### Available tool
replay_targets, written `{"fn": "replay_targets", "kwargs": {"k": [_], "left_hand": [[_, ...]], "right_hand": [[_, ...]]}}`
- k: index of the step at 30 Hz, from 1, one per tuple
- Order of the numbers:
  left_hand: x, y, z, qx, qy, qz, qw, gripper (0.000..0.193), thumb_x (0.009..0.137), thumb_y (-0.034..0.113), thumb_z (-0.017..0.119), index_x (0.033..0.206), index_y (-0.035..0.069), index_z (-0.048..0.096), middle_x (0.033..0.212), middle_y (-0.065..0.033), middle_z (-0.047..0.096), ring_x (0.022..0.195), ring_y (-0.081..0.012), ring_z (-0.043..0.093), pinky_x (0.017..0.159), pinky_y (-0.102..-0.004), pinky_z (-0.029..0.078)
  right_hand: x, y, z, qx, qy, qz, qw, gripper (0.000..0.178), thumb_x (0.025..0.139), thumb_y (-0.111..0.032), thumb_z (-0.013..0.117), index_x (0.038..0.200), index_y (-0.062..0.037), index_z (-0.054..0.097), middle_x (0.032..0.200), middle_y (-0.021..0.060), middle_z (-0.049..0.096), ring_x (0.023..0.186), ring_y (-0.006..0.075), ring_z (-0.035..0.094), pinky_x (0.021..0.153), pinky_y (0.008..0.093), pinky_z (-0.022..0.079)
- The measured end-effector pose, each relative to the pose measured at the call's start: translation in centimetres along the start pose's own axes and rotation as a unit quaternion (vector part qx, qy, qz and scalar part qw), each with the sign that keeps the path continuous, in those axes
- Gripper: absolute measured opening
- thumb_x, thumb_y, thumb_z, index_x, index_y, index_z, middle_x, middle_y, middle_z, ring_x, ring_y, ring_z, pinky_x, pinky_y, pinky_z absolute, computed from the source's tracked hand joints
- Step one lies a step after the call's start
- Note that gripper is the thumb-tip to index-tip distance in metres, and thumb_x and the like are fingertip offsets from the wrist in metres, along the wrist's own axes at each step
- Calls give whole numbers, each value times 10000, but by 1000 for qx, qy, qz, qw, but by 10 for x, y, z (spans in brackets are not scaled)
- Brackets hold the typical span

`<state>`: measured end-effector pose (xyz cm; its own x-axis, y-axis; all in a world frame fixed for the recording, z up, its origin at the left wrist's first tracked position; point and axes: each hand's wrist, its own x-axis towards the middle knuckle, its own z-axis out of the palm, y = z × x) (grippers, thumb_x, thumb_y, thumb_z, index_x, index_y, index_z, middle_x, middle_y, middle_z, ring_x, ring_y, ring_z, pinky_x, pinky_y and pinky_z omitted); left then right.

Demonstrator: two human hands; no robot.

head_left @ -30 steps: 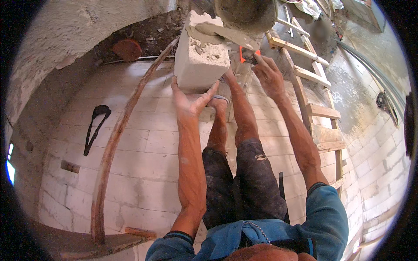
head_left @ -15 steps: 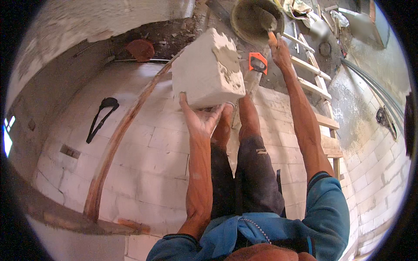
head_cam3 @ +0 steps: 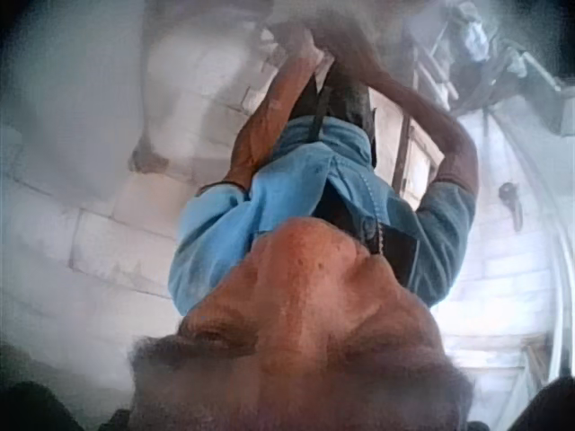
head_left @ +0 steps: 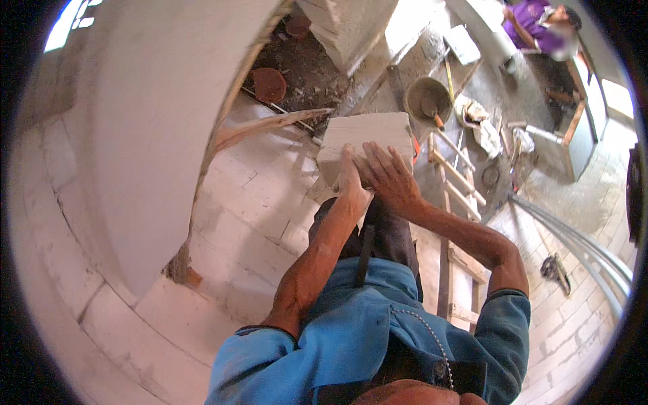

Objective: The person applies mortar to white ceramic tiles using a trowel and places them onto a curved wall section. They use a hammer to tap the tiles into position and a hand saw to trim the edges. The person repeats this process for multiple tiles, filling gaps with mortar.

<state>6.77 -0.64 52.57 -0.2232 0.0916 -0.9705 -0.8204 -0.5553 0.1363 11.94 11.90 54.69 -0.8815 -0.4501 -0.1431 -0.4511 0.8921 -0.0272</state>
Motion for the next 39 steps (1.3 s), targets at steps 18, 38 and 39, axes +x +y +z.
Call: {"fn": "replay_targets", "kwargs": {"k": [18,38,39], "left_hand": [[-174,28,-202,-141,-97,192,966,760,888,621,593,1461,182,352,1417,-103,424,1323,-388,425,1083,-657,288],[-182,49,-350,-499,13,312,809,917,835,362,751,1539,99,227,1513,-146,298,1354,-333,400,1068,-527,388],[-195,57,-351,-521,2,300,799,918,858,438,717,1547,102,211,1528,-147,276,1378,-334,365,1101,-527,339]], "right_hand": [[36,-9,-249,113,-200,7,973,1200,588,-346,911,1558,-159,229,1465,228,347,1394,411,306,1150,557,250],[139,-318,-552,164,-2,-366,916,1076,622,-278,937,1510,-135,347,1381,203,509,1243,371,560,1011,490,545],[145,-327,-552,157,17,-367,917,1079,617,-281,939,1509,-134,351,1378,204,511,1243,369,560,1013,488,544]]}}
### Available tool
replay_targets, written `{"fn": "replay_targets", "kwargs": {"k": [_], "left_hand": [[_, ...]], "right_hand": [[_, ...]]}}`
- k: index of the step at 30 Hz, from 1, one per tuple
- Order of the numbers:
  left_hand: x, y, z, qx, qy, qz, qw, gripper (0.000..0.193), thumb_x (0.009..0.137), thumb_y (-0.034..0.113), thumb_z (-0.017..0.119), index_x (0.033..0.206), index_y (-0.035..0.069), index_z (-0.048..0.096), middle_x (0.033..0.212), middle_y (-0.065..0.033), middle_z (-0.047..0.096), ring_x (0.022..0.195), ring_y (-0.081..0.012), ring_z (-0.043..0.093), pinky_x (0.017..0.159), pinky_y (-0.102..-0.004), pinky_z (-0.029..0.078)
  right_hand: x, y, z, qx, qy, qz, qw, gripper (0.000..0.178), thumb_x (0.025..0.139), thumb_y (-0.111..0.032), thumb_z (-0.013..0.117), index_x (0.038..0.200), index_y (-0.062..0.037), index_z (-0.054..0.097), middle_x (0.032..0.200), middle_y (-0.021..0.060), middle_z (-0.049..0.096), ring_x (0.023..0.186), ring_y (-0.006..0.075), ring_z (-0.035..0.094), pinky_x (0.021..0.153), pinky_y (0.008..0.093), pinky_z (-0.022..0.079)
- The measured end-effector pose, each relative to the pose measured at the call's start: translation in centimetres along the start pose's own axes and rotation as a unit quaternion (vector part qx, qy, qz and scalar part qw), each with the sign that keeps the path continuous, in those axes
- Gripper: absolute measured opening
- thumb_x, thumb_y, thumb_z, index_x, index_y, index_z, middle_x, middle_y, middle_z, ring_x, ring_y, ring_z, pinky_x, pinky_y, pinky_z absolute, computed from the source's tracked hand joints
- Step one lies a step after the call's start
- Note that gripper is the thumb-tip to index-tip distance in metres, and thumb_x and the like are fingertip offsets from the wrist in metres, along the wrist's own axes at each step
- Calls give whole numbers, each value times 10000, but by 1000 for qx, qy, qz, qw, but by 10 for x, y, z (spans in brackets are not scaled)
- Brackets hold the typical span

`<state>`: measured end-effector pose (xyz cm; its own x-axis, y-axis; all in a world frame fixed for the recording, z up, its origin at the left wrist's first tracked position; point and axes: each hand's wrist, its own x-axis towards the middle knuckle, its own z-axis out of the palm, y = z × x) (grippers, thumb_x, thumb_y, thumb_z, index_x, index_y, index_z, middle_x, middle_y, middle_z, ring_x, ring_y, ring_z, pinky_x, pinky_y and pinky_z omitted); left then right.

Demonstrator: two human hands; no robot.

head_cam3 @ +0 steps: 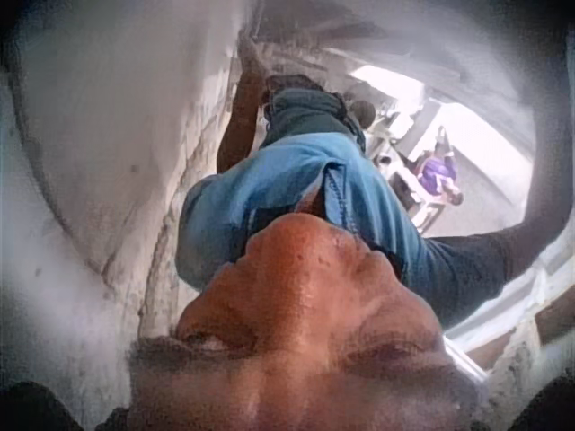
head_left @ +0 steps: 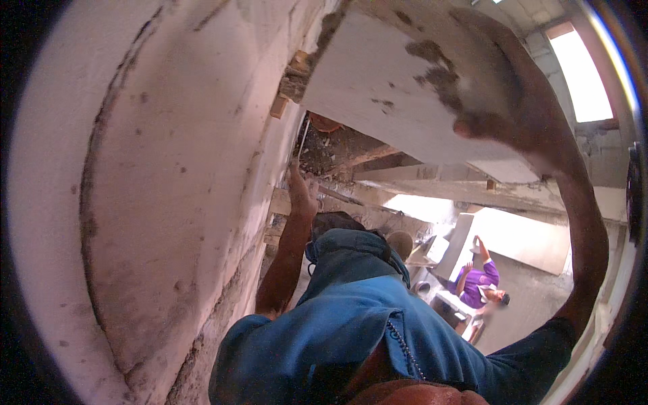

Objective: The person applies mortar to white ceramic tiles using a trowel and places them onto a curved wall section. They use a hammer to tap the tiles into position and a hand saw to trim the edges. The person repeats this process for multiple tiles, filling gaps with mortar.

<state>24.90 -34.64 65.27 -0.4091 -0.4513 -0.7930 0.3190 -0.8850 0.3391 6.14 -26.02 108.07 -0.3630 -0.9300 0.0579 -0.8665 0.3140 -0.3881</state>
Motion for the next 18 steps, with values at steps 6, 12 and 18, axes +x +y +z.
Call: {"fn": "replay_targets", "kwargs": {"k": [6,12,18], "left_hand": [[-1,44,-58,-12,36,112,993,949,890,562,633,1579,122,150,1604,-154,188,1482,-349,204,1199,-514,188],[1,43,-70,3,45,91,995,916,906,541,630,1578,139,155,1605,-144,189,1485,-359,183,1196,-539,181],[7,40,-58,8,25,92,995,899,920,546,614,1581,157,144,1621,-134,164,1490,-385,167,1185,-548,185]], "right_hand": [[82,-11,48,84,-16,-210,974,1053,588,-287,948,1485,-176,407,1367,177,533,1234,338,571,1028,473,536],[95,-7,55,102,-20,-187,977,1034,584,-256,948,1477,-242,425,1372,141,553,1231,324,579,1034,469,531],[116,-51,99,-67,325,-216,918,510,821,-323,739,1227,-38,619,966,78,637,862,213,569,776,384,458]]}}
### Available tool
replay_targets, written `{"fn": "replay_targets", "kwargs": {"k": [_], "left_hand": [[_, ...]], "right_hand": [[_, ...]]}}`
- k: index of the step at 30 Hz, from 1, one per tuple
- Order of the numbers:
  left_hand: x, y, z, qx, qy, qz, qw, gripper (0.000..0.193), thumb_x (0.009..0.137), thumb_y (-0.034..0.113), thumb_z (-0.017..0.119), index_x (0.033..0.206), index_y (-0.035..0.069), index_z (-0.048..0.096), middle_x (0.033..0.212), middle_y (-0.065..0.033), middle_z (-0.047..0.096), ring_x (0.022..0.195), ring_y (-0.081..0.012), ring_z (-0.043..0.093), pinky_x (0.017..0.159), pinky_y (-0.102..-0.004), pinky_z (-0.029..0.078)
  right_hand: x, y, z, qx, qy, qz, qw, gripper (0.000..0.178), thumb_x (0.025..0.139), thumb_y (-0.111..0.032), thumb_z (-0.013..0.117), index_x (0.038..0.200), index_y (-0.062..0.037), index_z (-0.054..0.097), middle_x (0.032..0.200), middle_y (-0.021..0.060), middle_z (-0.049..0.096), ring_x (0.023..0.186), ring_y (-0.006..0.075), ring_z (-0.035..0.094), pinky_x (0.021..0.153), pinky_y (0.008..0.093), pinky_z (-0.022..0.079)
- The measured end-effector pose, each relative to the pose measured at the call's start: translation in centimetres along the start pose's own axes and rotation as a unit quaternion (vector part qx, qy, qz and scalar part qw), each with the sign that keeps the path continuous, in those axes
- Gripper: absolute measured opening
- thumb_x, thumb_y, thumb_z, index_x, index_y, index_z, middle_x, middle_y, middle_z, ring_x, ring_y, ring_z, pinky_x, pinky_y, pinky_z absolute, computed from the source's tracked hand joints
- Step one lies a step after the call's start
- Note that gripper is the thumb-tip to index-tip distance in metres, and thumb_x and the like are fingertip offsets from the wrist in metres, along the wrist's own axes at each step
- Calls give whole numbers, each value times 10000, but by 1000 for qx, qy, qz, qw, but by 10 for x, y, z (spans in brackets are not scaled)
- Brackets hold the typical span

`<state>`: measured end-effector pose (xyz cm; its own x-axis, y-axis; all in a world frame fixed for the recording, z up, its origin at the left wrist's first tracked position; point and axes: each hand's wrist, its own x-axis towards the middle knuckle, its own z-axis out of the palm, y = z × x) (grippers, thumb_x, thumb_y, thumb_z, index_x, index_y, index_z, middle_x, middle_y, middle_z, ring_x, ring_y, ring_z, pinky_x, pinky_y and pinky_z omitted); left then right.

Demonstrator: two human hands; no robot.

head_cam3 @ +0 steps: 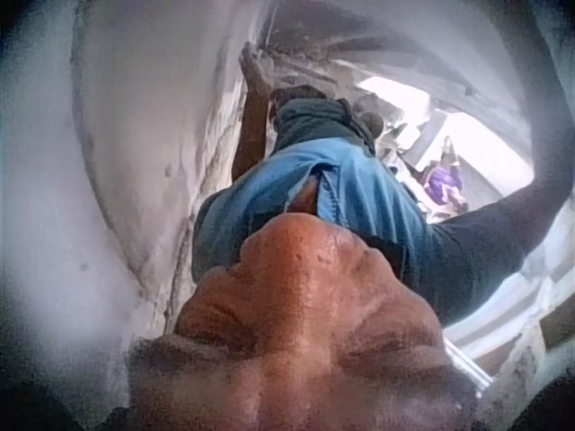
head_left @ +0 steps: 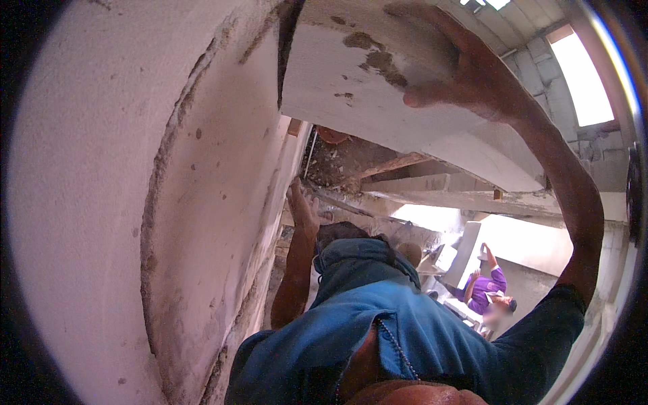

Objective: The person applies mortar to white ceramic tiles using a trowel and places them onto a curved wall section. They use a hammer to tap the tiles into position and a hand saw to trim the edges. The person repeats this process for multiple tiles, filling gaps with mortar.

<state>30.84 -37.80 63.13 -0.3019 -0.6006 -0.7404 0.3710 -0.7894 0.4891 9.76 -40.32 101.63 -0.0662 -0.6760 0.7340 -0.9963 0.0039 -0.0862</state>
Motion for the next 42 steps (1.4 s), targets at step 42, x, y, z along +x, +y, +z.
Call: {"fn": "replay_targets", "kwargs": {"k": [42], "left_hand": [[67,35,129,-68,-184,-25,980,976,855,635,675,1575,170,208,1633,-97,209,1499,-296,208,1203,-554,157]], "right_hand": [[-91,128,80,-3,-317,-41,948,1091,609,-392,909,1534,-374,331,1506,150,373,1414,370,325,1177,563,267]]}}
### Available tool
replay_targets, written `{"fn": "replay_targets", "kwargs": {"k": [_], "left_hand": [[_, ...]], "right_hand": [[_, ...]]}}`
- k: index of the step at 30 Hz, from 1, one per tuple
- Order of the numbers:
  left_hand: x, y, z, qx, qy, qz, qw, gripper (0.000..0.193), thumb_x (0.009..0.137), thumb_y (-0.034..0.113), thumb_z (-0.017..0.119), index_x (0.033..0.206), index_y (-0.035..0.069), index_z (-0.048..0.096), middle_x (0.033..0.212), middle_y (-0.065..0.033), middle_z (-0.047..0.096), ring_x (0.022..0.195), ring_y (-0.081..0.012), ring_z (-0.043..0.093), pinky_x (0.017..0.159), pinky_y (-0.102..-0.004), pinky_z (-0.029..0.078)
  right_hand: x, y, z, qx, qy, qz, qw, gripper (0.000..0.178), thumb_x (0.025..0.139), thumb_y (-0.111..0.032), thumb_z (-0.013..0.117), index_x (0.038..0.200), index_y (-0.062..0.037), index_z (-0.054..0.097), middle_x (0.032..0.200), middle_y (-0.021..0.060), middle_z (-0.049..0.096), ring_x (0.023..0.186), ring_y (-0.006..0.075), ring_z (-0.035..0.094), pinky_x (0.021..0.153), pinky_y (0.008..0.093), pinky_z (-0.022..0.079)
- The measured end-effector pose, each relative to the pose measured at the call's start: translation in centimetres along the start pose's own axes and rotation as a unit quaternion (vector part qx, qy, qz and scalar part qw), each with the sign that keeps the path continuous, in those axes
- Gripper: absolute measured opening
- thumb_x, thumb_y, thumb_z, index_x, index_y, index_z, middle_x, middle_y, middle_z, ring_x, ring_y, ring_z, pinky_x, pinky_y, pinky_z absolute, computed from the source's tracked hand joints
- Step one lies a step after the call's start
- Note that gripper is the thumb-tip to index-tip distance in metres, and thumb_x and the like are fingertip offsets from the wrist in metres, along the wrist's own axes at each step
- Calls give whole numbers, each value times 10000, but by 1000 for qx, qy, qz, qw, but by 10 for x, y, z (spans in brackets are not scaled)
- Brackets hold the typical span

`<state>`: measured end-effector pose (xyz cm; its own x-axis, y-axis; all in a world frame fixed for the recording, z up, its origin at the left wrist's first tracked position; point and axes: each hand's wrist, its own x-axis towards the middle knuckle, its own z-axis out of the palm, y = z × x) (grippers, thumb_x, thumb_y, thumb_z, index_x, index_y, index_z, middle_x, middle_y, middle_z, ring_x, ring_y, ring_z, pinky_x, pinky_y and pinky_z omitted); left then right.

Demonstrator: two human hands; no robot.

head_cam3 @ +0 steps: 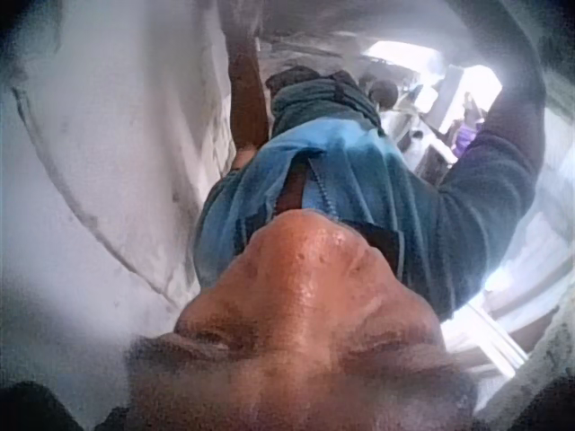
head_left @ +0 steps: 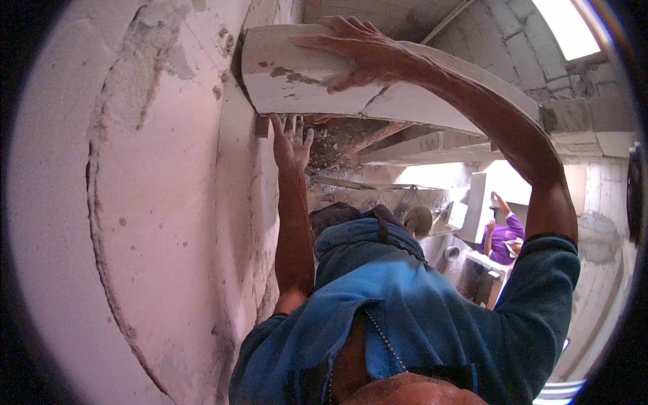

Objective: The person applies mortar to white ceramic tiles using a trowel and places them onto a curved wall section. They use a hammer to tap the tiles into position and a hand saw to trim the edges. The person repeats this process for multiple tiles, filling gaps with mortar.

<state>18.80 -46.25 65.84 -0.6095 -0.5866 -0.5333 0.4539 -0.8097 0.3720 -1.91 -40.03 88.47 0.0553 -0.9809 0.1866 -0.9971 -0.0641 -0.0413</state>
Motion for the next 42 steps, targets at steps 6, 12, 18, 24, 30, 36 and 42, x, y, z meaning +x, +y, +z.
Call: {"fn": "replay_targets", "kwargs": {"k": [6,12,18,24,30,36,42], "left_hand": [[-9,5,0,-33,8,-12,999,946,839,587,720,1564,225,232,1632,-95,187,1505,-297,197,1187,-570,210],[-12,8,4,-22,15,-25,999,955,812,560,764,1545,217,258,1604,-86,230,1478,-321,242,1165,-615,235],[-5,15,-12,-13,13,-28,999,863,832,541,753,1497,216,308,1532,-100,331,1456,-351,260,1134,-647,271],[-24,28,0,64,31,-20,997,761,893,510,680,1470,135,356,1480,-143,356,1418,-335,324,1142,-596,266],[-59,-29,3,217,37,-78,972,758,911,539,644,1478,125,359,1398,-108,473,1326,-304,455,1129,-529,304],[-60,-18,-189,689,-139,-84,706,637,1004,400,542,1497,52,336,1385,-142,537,1353,-285,449,1113,-436,357],[-72,-26,-159,802,-164,-213,534,655,1010,389,543,1551,130,281,1559,-116,353,1428,-270,359,1136,-440,365]], "right_hand": [[3,-2,6,0,-21,3,1000,1105,612,-429,911,1538,-384,310,1515,157,360,1424,369,322,1181,545,289],[-1,-18,-7,-18,-69,53,996,1059,662,-590,830,1547,-375,291,1522,170,345,1447,384,275,1184,573,259],[12,-1,-10,49,-78,41,995,882,839,-807,479,1535,-285,332,1550,195,316,1427,378,305,1174,545,247],[6,30,-47,280,50,81,955,721,964,-660,440,1413,-103,524,1340,226,553,1257,304,543,1090,490,407],[-123,19,-151,401,200,65,892,498,948,-449,616,1209,-28,658,1030,95,687,922,200,649,828,351,528],[-345,-59,-75,566,501,389,526,379,944,-358,663,1012,13,705,710,35,621,569,116,525,508,276,404],[-567,-165,268,289,482,808,177,321,961,-299,630,813,-17,670,687,-5,584,599,112,504,563,286,403]]}}
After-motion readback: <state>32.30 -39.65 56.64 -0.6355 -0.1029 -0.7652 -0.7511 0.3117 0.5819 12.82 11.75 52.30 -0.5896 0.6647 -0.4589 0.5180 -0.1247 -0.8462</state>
